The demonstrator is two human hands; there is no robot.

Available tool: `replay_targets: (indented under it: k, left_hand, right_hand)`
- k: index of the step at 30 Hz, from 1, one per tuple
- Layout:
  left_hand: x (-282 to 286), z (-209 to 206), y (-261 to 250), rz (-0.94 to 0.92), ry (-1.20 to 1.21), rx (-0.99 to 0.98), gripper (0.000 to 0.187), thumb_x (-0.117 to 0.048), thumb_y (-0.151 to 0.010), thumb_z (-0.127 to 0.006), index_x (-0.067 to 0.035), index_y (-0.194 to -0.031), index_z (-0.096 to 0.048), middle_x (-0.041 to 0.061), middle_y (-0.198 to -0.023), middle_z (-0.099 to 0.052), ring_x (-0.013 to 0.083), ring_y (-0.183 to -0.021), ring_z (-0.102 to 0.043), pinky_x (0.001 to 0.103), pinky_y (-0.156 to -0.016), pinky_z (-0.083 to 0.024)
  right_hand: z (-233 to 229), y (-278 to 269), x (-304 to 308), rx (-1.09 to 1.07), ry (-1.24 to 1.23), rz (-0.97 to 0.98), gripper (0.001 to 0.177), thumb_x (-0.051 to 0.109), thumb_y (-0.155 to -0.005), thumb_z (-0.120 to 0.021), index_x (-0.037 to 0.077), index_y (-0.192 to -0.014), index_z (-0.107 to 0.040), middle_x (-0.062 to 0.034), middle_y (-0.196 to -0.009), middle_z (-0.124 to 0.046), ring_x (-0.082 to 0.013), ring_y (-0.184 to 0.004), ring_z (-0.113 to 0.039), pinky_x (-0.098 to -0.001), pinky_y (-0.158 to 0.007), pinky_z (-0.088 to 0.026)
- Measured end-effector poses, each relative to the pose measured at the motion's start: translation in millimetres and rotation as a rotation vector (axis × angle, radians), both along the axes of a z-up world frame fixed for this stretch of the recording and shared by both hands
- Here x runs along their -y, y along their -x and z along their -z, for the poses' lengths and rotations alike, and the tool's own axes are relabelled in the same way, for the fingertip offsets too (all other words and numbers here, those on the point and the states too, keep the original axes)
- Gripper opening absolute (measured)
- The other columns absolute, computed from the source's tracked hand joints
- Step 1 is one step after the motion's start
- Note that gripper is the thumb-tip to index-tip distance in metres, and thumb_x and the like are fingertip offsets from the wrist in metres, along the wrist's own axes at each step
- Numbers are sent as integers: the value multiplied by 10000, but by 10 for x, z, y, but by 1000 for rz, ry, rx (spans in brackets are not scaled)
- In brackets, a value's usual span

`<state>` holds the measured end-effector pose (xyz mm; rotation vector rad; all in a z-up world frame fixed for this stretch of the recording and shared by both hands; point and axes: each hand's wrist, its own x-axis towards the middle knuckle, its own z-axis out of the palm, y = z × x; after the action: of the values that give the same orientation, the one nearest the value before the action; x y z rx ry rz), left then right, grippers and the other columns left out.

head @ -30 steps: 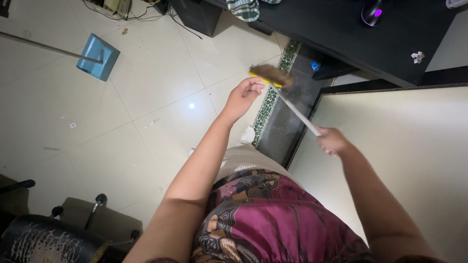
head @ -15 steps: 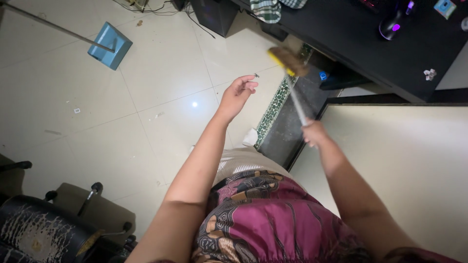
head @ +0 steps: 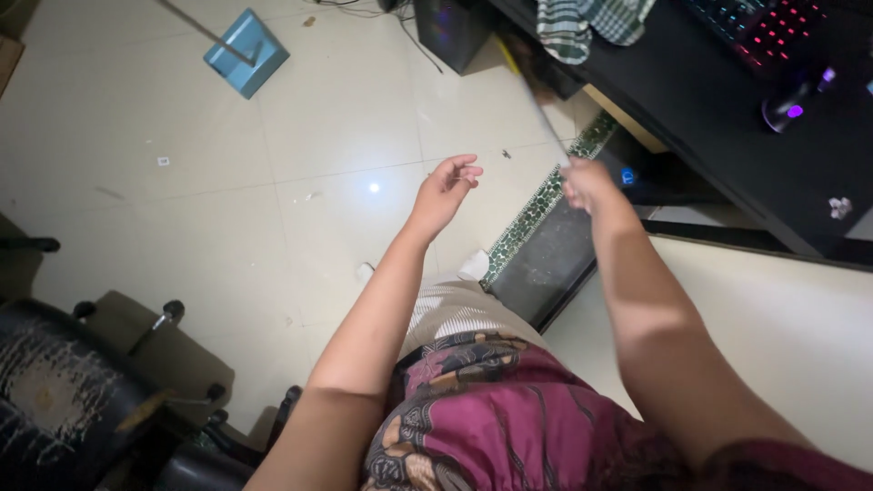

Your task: Sweep the floor and tidy up the area around a desk using a broom and dustpan.

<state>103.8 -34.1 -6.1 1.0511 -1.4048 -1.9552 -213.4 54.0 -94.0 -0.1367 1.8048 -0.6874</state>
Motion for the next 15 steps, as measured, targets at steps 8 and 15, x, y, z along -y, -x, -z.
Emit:
replay_targets:
  k: [8, 15]
  left_hand:
    - [-94, 76, -304, -38, -69, 4, 396, -8, -982, -532, -11, -1377, -559, 89, -1221, -695, 148, -1084, -670, 292, -983, -543]
    - [17, 56, -278, 13, -56, -10, 399, -23, -984, -536, -19, -1383, -554, 91, -1228, -704, 156, -1080, -677, 291, -984, -541]
  right_hand:
    - [-207, -418, 276, -217, -206, -377, 513, 39, -961, -504, 108, -1466, -565, -51, -588, -504, -158, -431, -449, -344, -380, -349]
    - [-1020, -326, -621, -85, -372, -542, 612, 197, -992, -631, 304, -1563, -438, -7, -639, -519, -103, -468, -399, -289, -425, -334]
